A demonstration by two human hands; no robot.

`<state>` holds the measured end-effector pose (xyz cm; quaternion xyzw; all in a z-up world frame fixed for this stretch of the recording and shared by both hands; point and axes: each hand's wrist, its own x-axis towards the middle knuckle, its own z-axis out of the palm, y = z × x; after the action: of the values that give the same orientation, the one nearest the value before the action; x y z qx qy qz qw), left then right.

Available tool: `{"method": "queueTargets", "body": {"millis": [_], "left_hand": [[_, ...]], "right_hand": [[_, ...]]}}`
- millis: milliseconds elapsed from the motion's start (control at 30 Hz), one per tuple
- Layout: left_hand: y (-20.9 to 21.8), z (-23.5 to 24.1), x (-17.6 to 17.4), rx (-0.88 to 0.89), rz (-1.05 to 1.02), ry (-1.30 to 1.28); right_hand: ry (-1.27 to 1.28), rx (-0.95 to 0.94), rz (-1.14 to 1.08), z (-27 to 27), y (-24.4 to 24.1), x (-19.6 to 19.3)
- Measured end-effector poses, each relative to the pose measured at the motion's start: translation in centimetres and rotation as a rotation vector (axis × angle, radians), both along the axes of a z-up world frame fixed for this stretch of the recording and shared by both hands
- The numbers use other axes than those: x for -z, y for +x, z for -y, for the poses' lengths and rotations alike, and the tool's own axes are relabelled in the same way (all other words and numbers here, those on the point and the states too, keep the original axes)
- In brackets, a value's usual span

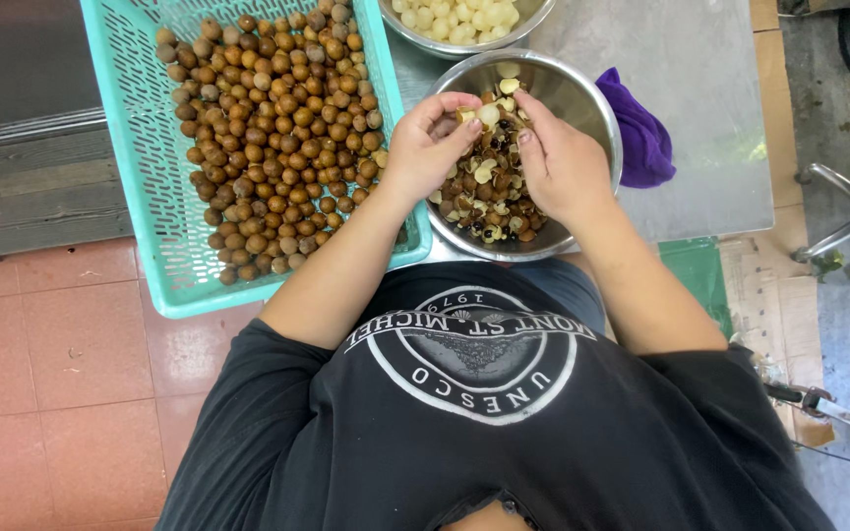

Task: The person repeatedly picks longan fruits from a green basket, peels them by hand, and places the peeled fruit into a metal bowl while discarding the shells into another metal bowl. The process continues with consistent hand movements and separation of fruit from shells.

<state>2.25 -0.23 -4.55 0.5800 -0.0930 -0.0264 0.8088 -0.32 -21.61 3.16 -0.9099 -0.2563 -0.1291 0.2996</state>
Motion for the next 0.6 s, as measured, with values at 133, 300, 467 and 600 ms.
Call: {"method": "queueTargets", "body": {"millis": [133, 300, 467, 600], "left_hand": [[0.0, 0.4, 0.5, 0.049, -0.037, -0.083], [-0.3, 0.5, 1.0, 0.051, 0.002, 0.033], [0.0, 0.3, 1.8, 0.038, -0.07, 0.0], [0.8, 0.5, 2.6, -0.025, -0.055, -0.033]], "right_hand": [[-0.231, -0.005, 0.113, -0.2, -0.5, -1.3], [-0.275, -0.083, 0.189, -0.6, -0.2, -1.0], [-0.193, -0.074, 0.133, -0.7, 0.4, 0.4], [0.205, -0.15, -0.033, -1.1, 0.4, 2.3]]}}
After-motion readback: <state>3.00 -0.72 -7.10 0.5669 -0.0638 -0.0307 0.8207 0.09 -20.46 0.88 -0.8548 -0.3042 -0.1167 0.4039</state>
